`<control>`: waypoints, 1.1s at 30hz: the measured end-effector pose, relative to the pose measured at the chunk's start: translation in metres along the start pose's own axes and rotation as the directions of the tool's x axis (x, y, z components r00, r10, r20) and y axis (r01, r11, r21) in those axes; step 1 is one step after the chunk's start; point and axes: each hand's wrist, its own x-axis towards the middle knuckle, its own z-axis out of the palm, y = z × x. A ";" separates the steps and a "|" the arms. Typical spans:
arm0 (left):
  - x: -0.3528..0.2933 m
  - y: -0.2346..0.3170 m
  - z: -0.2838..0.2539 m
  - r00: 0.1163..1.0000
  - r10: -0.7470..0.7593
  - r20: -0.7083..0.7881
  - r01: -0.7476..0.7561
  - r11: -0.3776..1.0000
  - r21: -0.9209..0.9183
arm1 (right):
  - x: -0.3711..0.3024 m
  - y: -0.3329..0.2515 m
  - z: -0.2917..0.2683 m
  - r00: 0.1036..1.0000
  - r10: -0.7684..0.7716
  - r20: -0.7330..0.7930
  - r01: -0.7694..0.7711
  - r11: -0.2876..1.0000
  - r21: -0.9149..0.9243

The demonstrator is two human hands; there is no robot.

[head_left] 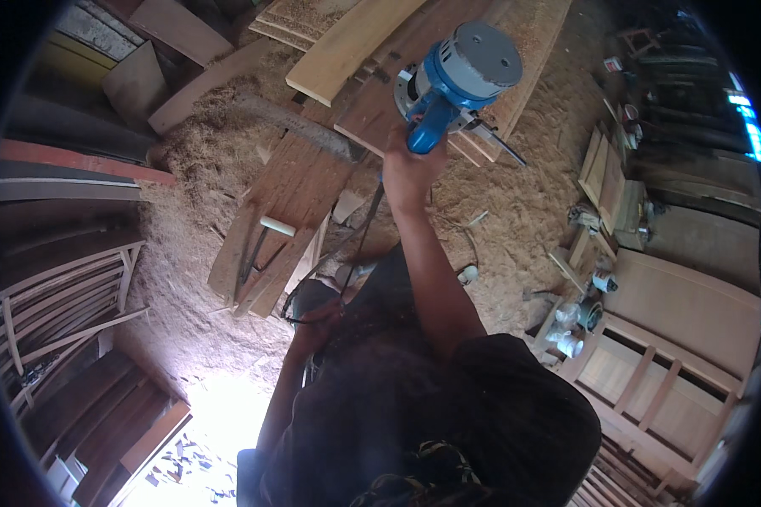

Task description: The person uses a handheld electric router to shape the edge of a long wooden plank on a workbench. They guide the tool along the wood, flip the plank to work on the other side, and then move the finished piece aside.

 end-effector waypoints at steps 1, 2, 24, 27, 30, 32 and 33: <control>0.000 -0.002 -0.001 1.000 -0.009 0.006 0.009 1.000 -0.006 | -0.007 0.000 -0.001 1.000 -0.017 0.004 0.017 1.000 -0.017; 0.000 -0.003 -0.002 1.000 -0.018 0.011 0.018 1.000 -0.012 | -0.014 -0.001 -0.002 1.000 0.007 0.006 -0.007 1.000 -0.010; 0.038 0.026 0.001 0.988 -0.099 0.115 0.094 0.994 0.053 | 0.004 -0.016 0.011 0.991 0.132 -0.013 -0.131 0.991 0.036; 0.045 0.049 0.005 0.987 -0.067 0.149 0.053 0.994 0.092 | 0.015 -0.012 0.012 0.992 0.122 -0.019 -0.120 0.989 0.089; 0.061 0.066 0.009 0.967 0.002 0.256 -0.014 0.999 0.045 | 0.025 -0.015 0.015 0.992 0.126 -0.025 -0.123 0.988 0.092; 0.068 0.084 0.014 0.953 -0.052 0.298 0.039 0.998 0.047 | 0.032 -0.012 0.013 0.994 0.108 -0.012 -0.107 0.993 0.049; 0.073 0.096 0.017 0.945 -0.076 0.318 0.063 0.997 0.050 | 0.037 -0.011 0.014 0.993 0.116 -0.015 -0.115 0.992 0.057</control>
